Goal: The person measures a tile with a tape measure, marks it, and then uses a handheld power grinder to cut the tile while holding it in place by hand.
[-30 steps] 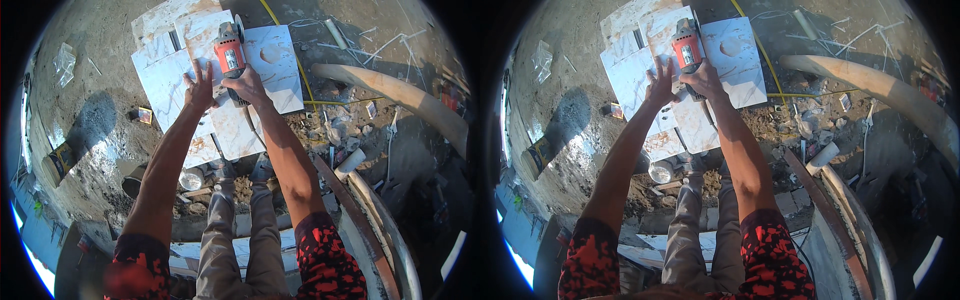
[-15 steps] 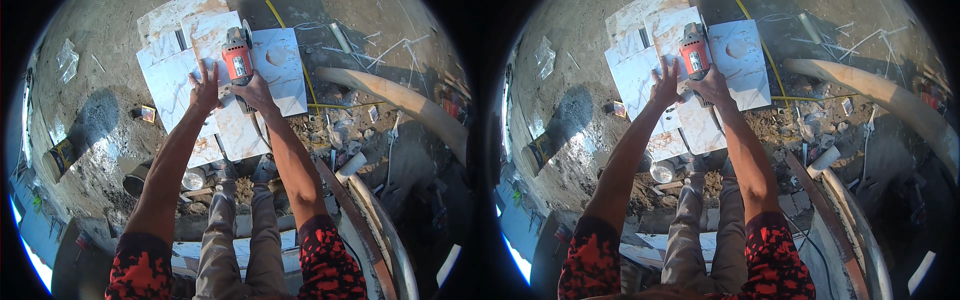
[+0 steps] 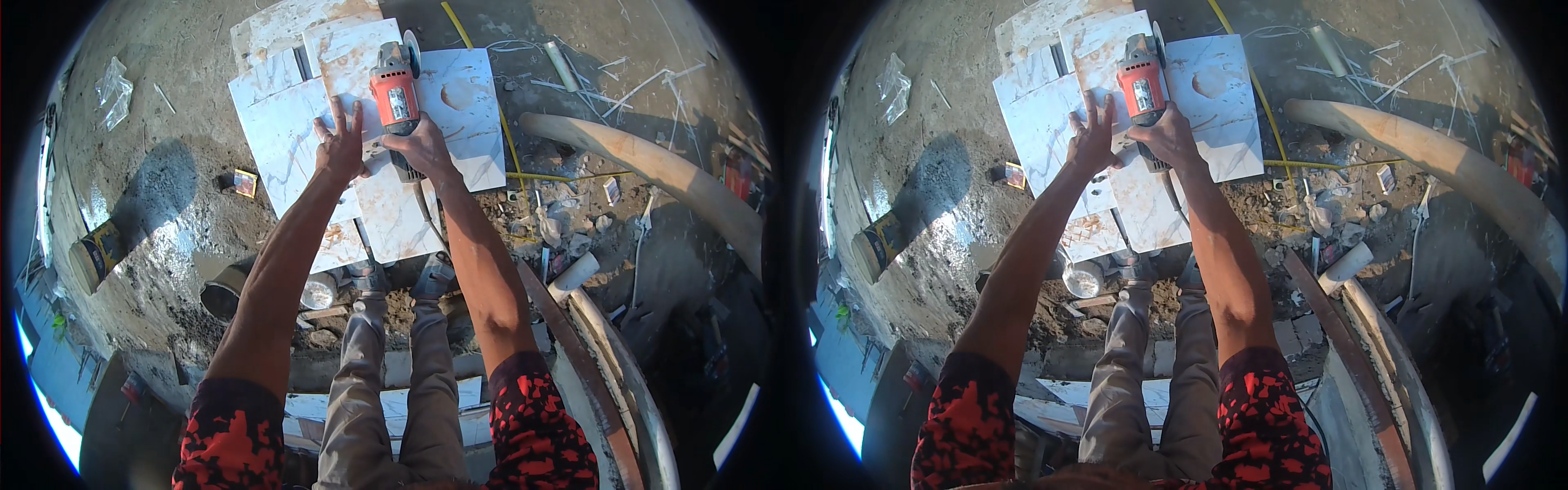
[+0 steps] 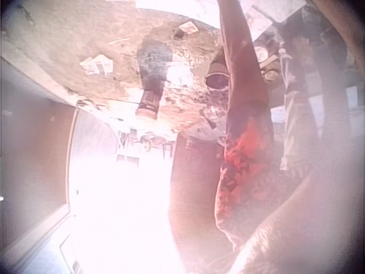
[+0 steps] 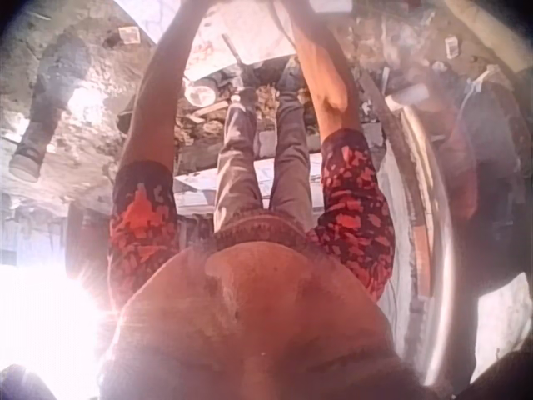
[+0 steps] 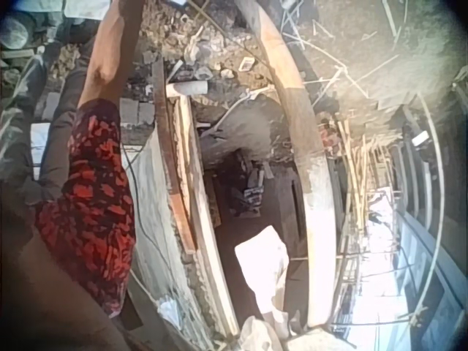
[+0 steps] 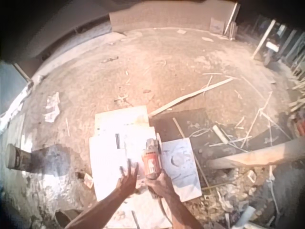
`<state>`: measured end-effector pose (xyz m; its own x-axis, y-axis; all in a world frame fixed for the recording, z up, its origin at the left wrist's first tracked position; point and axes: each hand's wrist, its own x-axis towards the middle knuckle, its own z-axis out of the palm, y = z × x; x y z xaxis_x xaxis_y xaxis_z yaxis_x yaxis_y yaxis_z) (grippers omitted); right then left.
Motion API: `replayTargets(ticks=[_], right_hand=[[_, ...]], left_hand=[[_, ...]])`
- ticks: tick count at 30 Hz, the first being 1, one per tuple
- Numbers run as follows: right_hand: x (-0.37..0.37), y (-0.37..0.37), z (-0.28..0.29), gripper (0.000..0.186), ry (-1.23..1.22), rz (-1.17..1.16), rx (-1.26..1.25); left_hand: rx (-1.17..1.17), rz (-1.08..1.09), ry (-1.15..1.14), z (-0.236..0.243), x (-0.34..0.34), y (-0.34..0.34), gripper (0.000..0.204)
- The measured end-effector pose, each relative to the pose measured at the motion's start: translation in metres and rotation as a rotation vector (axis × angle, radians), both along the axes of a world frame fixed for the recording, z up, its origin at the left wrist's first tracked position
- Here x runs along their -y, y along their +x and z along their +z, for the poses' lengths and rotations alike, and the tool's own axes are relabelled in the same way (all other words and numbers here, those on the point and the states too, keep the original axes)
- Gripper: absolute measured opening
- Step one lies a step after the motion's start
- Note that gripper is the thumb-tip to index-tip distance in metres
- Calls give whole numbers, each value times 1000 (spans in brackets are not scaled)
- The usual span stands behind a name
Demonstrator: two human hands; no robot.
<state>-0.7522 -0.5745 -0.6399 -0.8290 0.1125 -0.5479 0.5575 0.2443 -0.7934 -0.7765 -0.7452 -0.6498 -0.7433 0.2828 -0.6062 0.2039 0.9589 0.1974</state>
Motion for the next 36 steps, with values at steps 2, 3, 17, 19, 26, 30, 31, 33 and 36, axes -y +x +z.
replayTargets(ticks=[2,3,17,19,26,30,31,33,36], right_hand=[[2,2,8,72,13,7,42],[6,6,13,72,25,15,85],[2,17,19,67,-32,0,79],[-1,13,22,67,-46,-1,83],[3,14,20,61,18,19,79],[2,31,10,64,10,-2,79],[3,36,10,64,6,-1,81],[3,40,21,64,37,7,97],[3,35,14,62,21,-1,97]], left_hand=[[-22,-5,10,-9,3,1,139],[-31,-7,11,-14,7,3,139],[-42,7,39,-12,4,3,140],[-25,3,30,-11,-1,3,139],[-39,3,8,-9,4,3,139],[-27,-36,72,-20,6,0,146],[-26,-36,67,-22,8,2,146],[-51,-7,1,-14,4,4,142],[-139,-12,51,-20,6,5,142]])
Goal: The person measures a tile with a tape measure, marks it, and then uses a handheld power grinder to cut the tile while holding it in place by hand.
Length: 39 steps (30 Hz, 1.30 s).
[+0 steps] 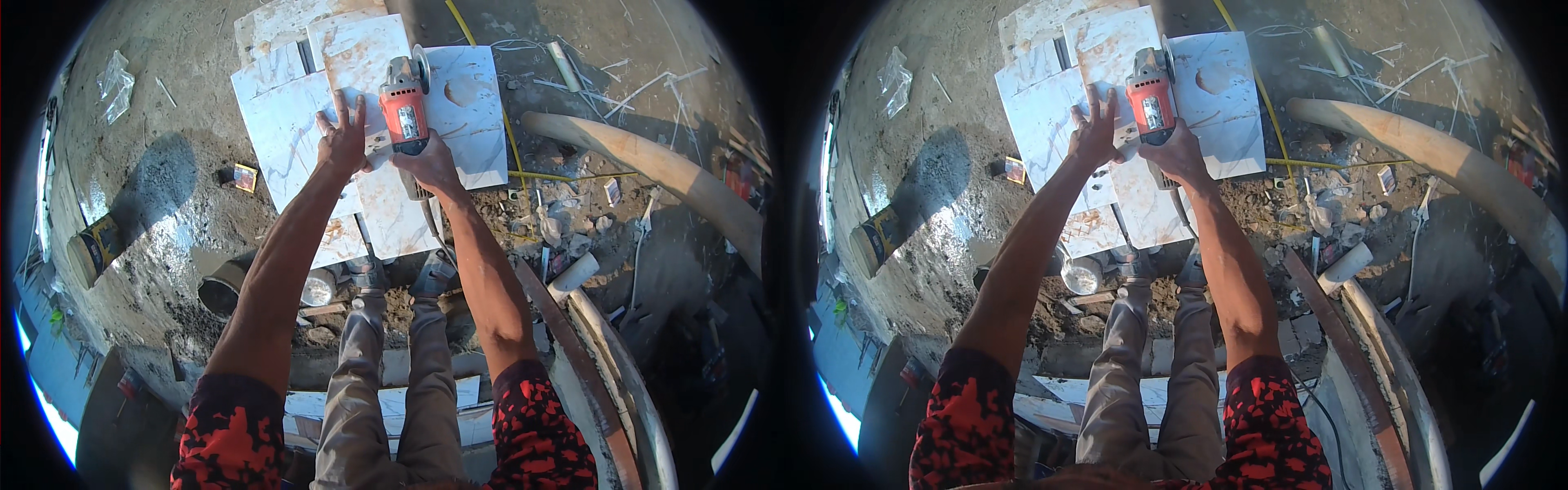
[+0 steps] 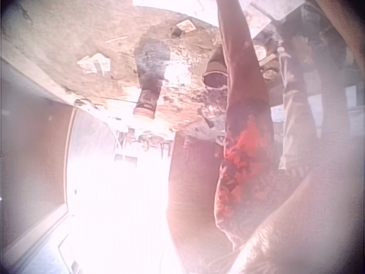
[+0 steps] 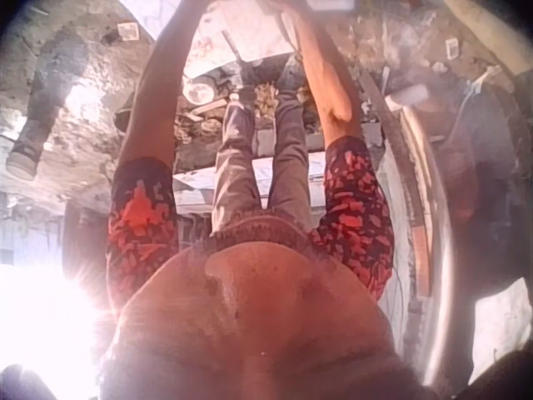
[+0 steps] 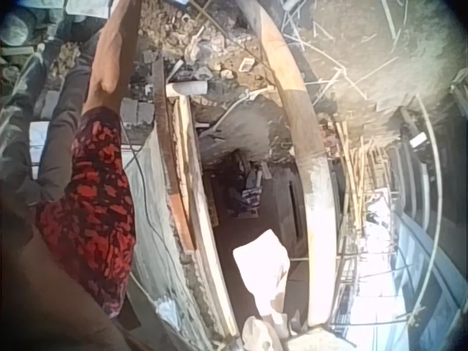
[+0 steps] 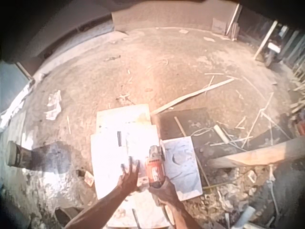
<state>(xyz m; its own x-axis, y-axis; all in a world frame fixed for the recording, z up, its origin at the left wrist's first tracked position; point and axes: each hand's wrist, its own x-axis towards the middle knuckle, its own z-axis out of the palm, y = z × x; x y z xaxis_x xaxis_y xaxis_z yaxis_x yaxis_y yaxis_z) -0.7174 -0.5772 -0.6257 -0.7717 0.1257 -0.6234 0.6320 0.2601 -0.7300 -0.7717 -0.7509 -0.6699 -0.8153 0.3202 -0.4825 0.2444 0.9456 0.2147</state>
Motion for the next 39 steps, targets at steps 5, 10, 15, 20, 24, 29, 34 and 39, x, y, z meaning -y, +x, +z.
replayTargets(ticks=[5,10,15,20,24,29,34,39], right_hand=[[0,-13,6,58,-46,3,-22],[-2,-7,-4,55,-39,-3,-48],[5,9,2,65,33,12,18],[-2,9,-12,65,4,-7,17],[0,0,-10,65,-62,-19,-17],[-3,7,-6,58,10,2,-5],[2,23,-6,53,-51,-37,-46],[-2,13,-9,66,-16,9,23]], left_hand=[[110,20,-35,11,-2,-2,141],[138,31,-7,15,-6,-4,142],[66,-22,-25,1,7,-3,142],[156,29,-51,26,-7,-4,137],[154,33,-54,25,-3,-4,136],[143,31,-55,25,-7,-5,135],[150,21,-72,22,-2,-4,137],[127,16,-86,21,-6,-4,136]])
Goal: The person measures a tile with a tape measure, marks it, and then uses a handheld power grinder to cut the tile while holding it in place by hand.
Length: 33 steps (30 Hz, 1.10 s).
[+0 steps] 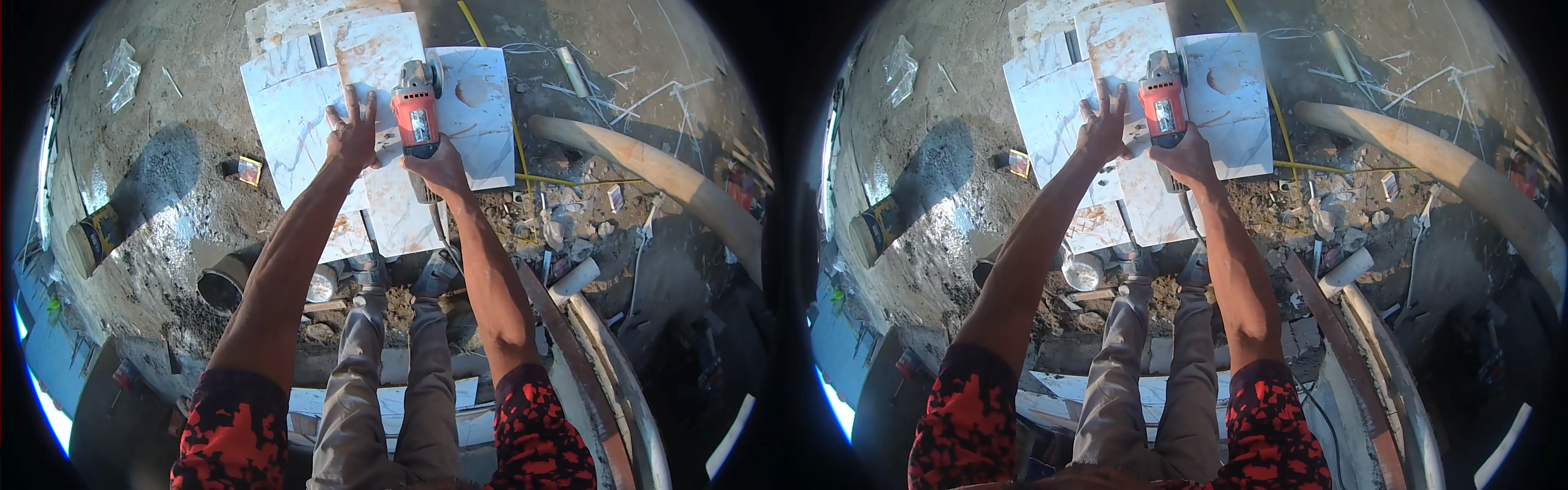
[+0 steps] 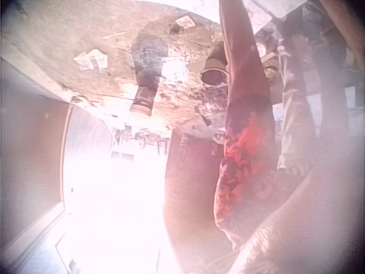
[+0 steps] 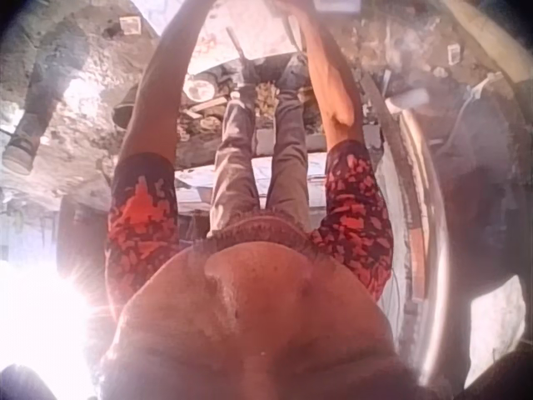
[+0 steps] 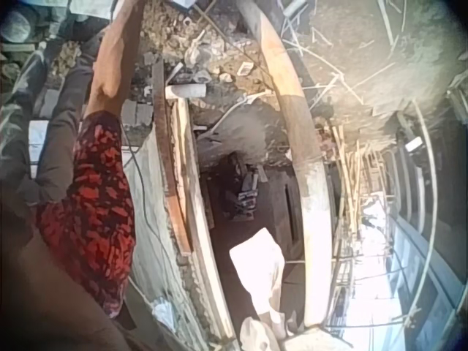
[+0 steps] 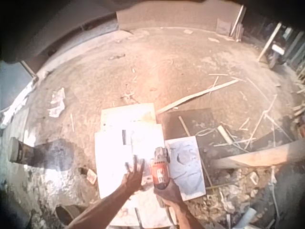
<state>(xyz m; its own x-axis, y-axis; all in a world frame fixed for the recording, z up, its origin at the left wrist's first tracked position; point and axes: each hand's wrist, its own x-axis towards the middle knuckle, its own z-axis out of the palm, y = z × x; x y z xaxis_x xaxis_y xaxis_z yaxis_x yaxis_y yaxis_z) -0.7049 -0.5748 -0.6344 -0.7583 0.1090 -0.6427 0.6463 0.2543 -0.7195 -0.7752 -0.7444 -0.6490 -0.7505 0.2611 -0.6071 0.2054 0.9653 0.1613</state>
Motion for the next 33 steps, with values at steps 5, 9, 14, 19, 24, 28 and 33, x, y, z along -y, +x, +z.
replayTargets(ticks=[5,9,14,19,24,28,33], right_hand=[[0,-3,4,67,13,-16,-4],[4,8,5,64,-10,-17,-34],[4,14,11,64,-1,0,-15],[-5,10,-13,54,-66,-69,-92],[-1,12,-7,55,-42,-32,-52],[8,23,7,64,-22,-16,-25],[2,17,11,64,-9,-25,-13]], left_hand=[[0,0,4,2,0,1,135],[-4,-5,5,2,3,0,135],[8,0,24,2,7,0,135],[5,1,48,4,-2,-1,135],[14,9,29,4,1,-2,134],[24,22,23,1,10,2,134],[19,6,17,5,1,-1,135]])
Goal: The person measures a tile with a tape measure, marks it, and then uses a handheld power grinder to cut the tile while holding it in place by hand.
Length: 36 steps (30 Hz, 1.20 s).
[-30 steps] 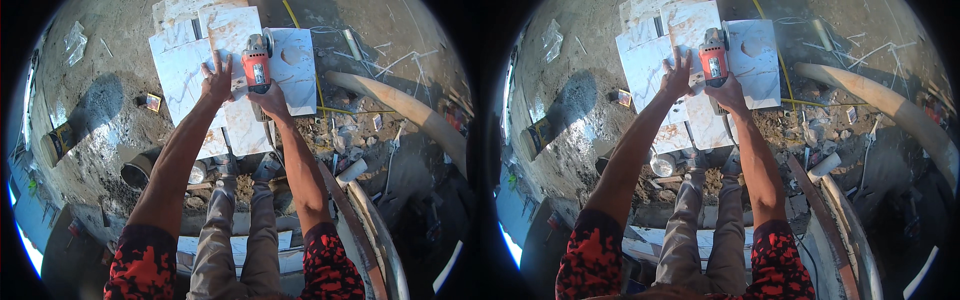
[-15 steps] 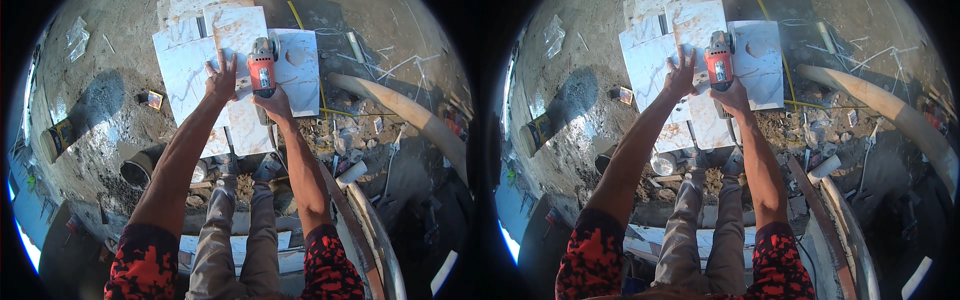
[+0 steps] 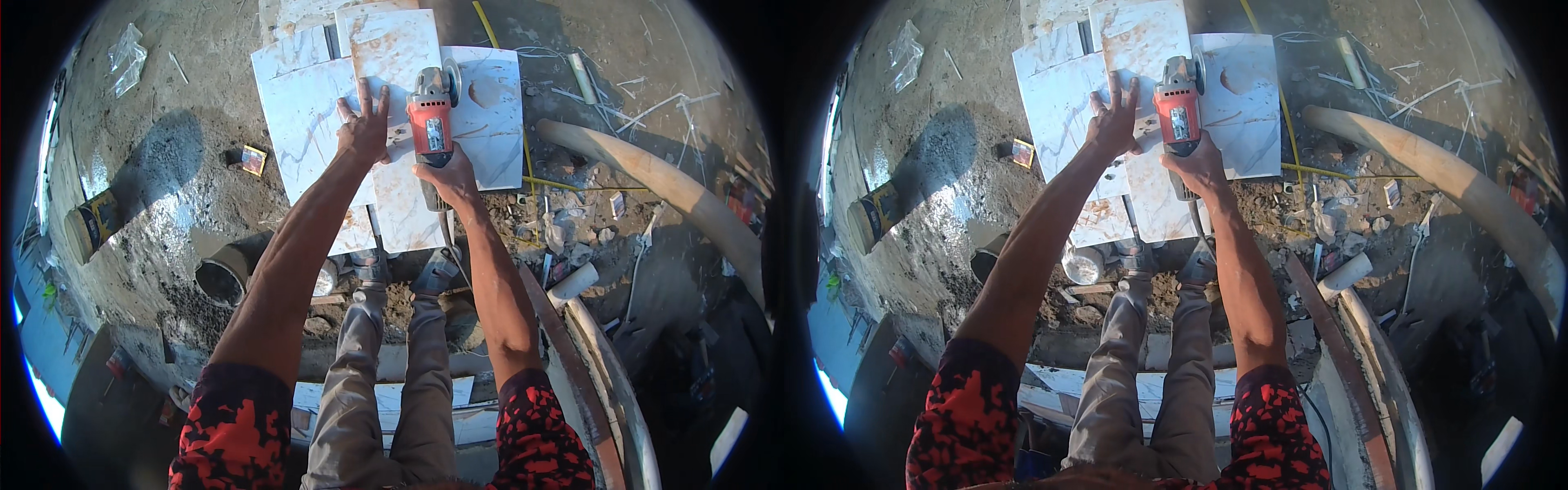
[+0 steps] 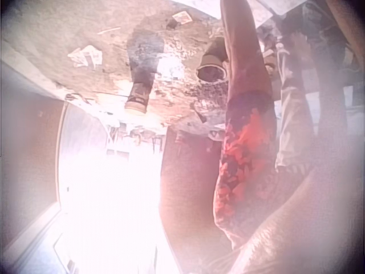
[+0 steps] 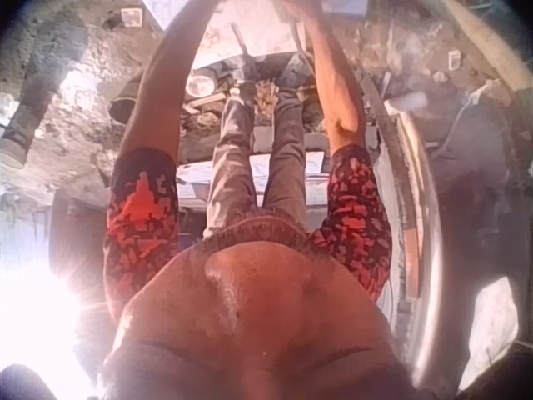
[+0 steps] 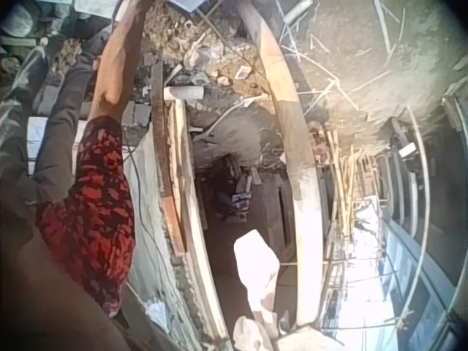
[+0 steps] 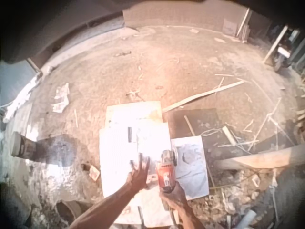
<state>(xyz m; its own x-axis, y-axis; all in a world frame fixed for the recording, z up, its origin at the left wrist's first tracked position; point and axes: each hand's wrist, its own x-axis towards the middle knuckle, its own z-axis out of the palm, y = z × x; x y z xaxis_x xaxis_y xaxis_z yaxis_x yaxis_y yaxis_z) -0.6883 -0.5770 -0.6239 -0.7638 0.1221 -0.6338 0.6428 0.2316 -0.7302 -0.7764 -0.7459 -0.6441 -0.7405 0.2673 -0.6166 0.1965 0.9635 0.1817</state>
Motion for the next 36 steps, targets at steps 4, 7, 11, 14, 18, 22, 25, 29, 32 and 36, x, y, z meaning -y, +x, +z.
replayTargets(ticks=[4,7,11,14,18,22,25,29,32,36], right_hand=[[-3,-6,-2,66,13,9,22],[0,-1,2,65,15,27,25],[2,15,6,62,-25,12,27],[-1,13,5,61,-31,10,20],[4,-1,10,59,-14,14,43],[1,-1,3,60,-12,21,32],[1,12,3,59,9,6,29],[2,23,6,58,-39,10,22],[1,18,3,58,-46,-2,10],[-1,8,-1,60,-54,-5,25]], left_hand=[[13,16,22,3,-2,-1,135],[-17,-5,-2,-4,3,-1,136],[-23,-16,-11,0,4,1,135],[-27,-17,-10,-1,1,-1,135],[-13,-17,-26,1,2,0,135],[-33,-22,-27,-3,1,0,135],[-31,-21,-15,-3,2,0,135],[-38,-22,-24,-4,3,2,135],[-35,-21,-18,-2,3,0,134],[-64,-13,-10,-5,1,2,134]])
